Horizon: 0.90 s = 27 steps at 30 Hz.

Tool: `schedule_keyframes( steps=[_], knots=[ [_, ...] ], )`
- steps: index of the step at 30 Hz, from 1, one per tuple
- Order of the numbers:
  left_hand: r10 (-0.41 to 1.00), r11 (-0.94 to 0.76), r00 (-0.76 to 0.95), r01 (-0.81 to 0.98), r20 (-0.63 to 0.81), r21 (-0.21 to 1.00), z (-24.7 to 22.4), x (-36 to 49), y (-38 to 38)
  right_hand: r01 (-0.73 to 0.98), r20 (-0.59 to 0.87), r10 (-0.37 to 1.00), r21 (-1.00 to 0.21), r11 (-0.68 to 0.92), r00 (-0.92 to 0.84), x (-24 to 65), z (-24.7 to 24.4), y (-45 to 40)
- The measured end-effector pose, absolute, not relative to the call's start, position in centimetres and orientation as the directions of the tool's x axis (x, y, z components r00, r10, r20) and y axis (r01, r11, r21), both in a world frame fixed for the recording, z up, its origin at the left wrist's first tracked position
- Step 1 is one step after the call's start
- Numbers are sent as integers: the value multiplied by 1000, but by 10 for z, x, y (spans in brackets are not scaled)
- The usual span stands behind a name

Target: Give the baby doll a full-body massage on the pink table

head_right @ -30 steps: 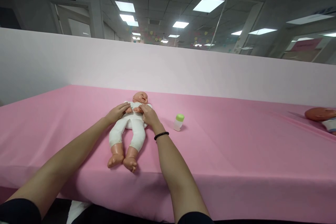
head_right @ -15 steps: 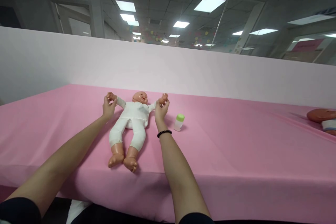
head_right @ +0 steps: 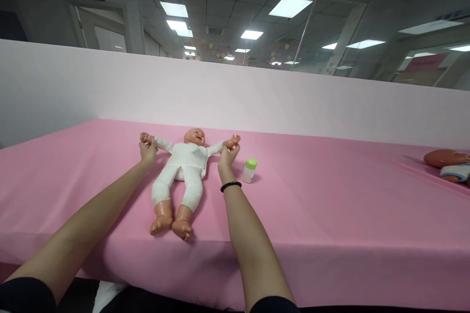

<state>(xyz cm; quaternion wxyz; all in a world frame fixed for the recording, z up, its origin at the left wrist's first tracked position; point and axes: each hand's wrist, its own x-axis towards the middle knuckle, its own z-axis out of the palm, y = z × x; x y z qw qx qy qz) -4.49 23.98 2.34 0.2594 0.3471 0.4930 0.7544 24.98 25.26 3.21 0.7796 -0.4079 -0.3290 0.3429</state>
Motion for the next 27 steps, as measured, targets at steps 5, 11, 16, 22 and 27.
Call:
schedule_keyframes(
  steps=[5,11,16,22,27],
  knots=[
    [713,-565,-200,402,671,720,28,-28,220,58,747,654,-663,746,117,226,37,232],
    [676,-655,290,659,678,370,21,-29,216,408,746,532,-375,833,-401,222,27,225],
    [657,-669,340,674,673,312,18,-30,219,427,730,487,-290,857,-480,227,27,227],
    [703,-592,121,645,700,483,23,-30,213,262,792,587,-538,801,-169,224,33,225],
    [718,-516,-381,271,583,813,30,-31,223,-71,660,705,-715,696,262,234,43,237]
  ],
)
